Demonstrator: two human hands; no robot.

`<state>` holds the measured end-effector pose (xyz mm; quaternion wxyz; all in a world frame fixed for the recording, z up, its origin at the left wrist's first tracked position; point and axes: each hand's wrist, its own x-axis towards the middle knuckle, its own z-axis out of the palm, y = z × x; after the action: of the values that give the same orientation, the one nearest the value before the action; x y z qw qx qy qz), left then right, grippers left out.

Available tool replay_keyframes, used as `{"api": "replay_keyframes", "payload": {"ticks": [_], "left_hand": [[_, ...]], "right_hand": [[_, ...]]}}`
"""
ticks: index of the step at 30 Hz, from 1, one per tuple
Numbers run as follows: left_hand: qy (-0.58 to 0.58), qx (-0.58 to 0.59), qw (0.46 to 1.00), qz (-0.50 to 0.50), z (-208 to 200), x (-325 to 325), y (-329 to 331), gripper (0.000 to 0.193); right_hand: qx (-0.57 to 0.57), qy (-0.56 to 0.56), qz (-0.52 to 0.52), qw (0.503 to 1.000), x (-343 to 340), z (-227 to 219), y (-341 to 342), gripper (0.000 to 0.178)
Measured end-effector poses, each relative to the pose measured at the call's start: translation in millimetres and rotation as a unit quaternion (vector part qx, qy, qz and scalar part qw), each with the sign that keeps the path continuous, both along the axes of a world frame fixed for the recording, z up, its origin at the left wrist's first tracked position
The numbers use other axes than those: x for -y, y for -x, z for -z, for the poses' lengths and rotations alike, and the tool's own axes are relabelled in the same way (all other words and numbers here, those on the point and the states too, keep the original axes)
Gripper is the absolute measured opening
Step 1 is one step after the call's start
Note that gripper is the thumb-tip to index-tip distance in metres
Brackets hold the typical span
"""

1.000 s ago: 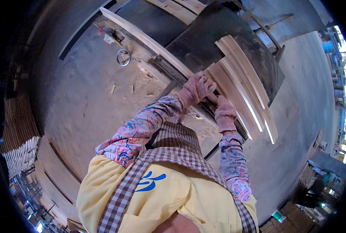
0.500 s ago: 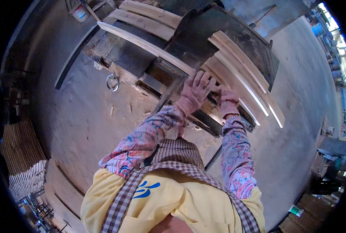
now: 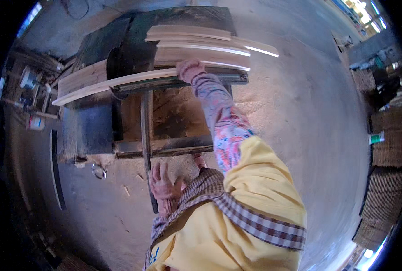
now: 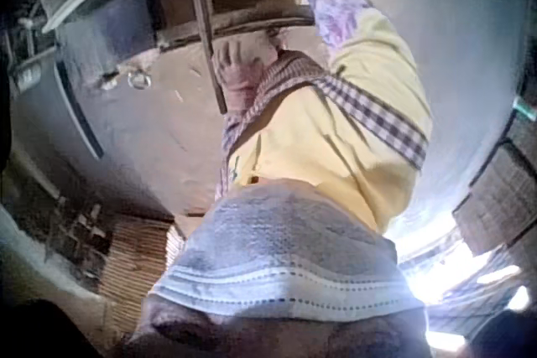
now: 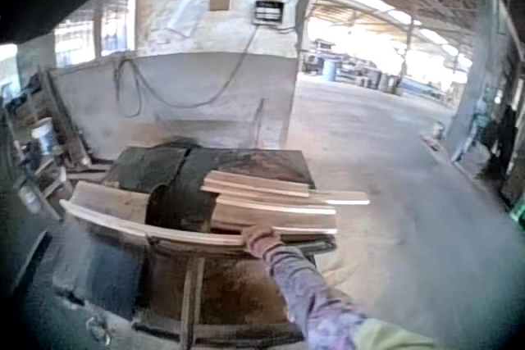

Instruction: The person carries two long wooden planks to a workbench and places them down. They then pick up and stack several smaller wooden planks on the bench, arranging them into a neat pile. Finally, the person picks up the stack of planks and walks away from the bench.

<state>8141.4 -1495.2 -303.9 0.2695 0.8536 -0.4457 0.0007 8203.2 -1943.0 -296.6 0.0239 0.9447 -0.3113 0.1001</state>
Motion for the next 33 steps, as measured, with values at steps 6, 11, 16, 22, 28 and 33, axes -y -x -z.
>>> {"api": "replay_keyframes", "payload": {"ticks": [6, 11, 16, 22, 28, 33], "left_hand": [[-0.056, -0.002, 0.997, -0.053, 30.6, -28.2, 7.3, 0.078], [-0.047, 0.007, 0.997, -0.057, 20.6, -37.0, 5.1, 0.074], [-0.025, -0.038, 0.995, -0.094, -10.3, -29.4, 11.8, 0.073], [0.032, -0.057, 0.997, -0.04, -14.8, -65.2, -10.6, 0.077], [0.004, -0.155, 0.979, -0.131, -57.8, -146.6, -17.6, 0.079], [0.029, -0.26, 0.947, -0.185, -26.8, -271.4, -64.6, 0.071]], "right_hand": [[-0.035, -0.049, -0.013, 0.998, 9.5, -13.1, -7.7, 0.04], [-0.108, -0.031, -0.01, 0.994, 30.8, 8.9, -24.7, 0.051], [-0.058, -0.05, -0.072, 0.994, 56.9, 12.4, -18.0, 0.052], [-0.08, 0.014, 0.001, 0.997, 117.0, 52.0, 23.3, 0.061], [-0.216, -0.025, 0.039, 0.975, -0.3, -3.3, -30.8, 0.035], [-0.105, 0.117, 0.083, 0.984, -16.0, 34.9, -4.6, 0.029]]}}
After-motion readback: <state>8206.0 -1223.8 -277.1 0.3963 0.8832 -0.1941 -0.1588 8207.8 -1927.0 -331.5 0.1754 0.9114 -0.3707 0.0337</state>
